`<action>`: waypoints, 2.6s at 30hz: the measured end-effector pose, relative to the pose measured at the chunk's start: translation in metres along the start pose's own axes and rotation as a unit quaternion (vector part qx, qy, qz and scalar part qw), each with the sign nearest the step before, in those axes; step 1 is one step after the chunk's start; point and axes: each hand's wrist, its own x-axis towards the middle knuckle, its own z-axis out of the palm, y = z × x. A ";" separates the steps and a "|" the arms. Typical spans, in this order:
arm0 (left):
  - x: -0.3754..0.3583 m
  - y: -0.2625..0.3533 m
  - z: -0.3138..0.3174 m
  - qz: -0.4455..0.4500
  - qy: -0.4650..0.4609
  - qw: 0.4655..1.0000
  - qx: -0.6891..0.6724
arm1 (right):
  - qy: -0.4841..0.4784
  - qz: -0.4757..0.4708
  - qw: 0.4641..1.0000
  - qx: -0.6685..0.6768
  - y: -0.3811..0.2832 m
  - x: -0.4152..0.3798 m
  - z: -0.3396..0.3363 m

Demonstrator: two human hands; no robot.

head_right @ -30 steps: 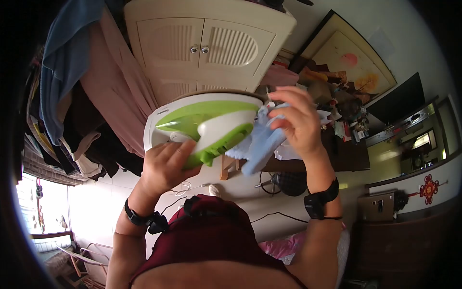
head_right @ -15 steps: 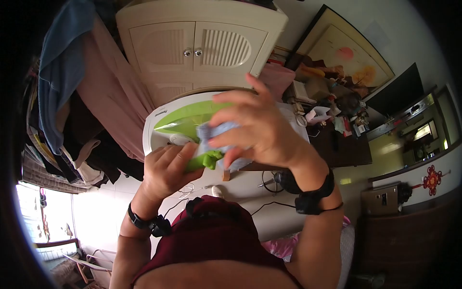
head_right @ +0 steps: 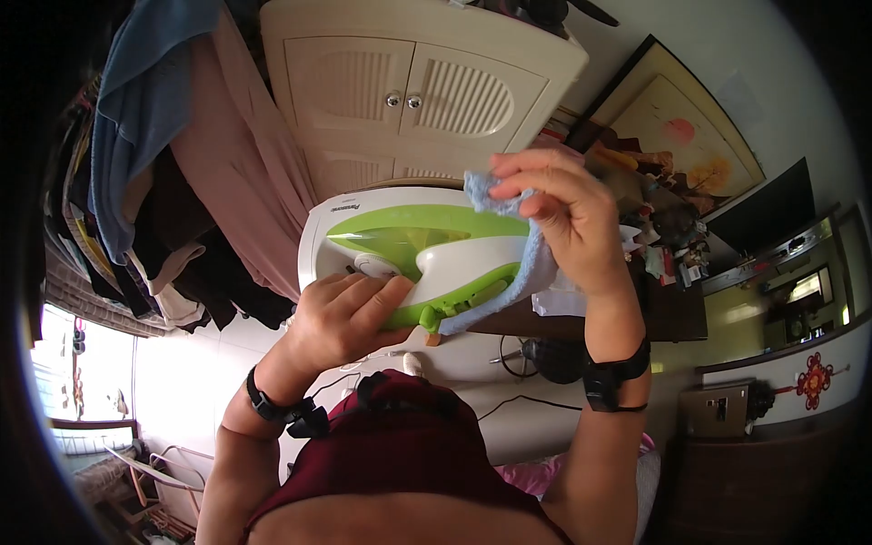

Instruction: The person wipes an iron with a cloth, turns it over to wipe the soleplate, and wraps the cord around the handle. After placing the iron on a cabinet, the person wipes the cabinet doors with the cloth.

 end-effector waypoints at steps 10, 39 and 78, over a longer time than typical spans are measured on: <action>0.003 -0.004 0.010 0.038 0.019 0.999 0.002 | -0.223 -0.067 0.961 -0.151 -0.016 0.031 0.022; 0.010 -0.023 0.012 0.080 -0.045 0.992 -0.086 | -0.525 0.004 0.851 -0.020 0.035 0.061 0.078; 0.006 -0.022 0.018 0.020 -0.043 0.998 -0.034 | -0.384 0.073 0.920 -0.033 0.032 0.027 0.030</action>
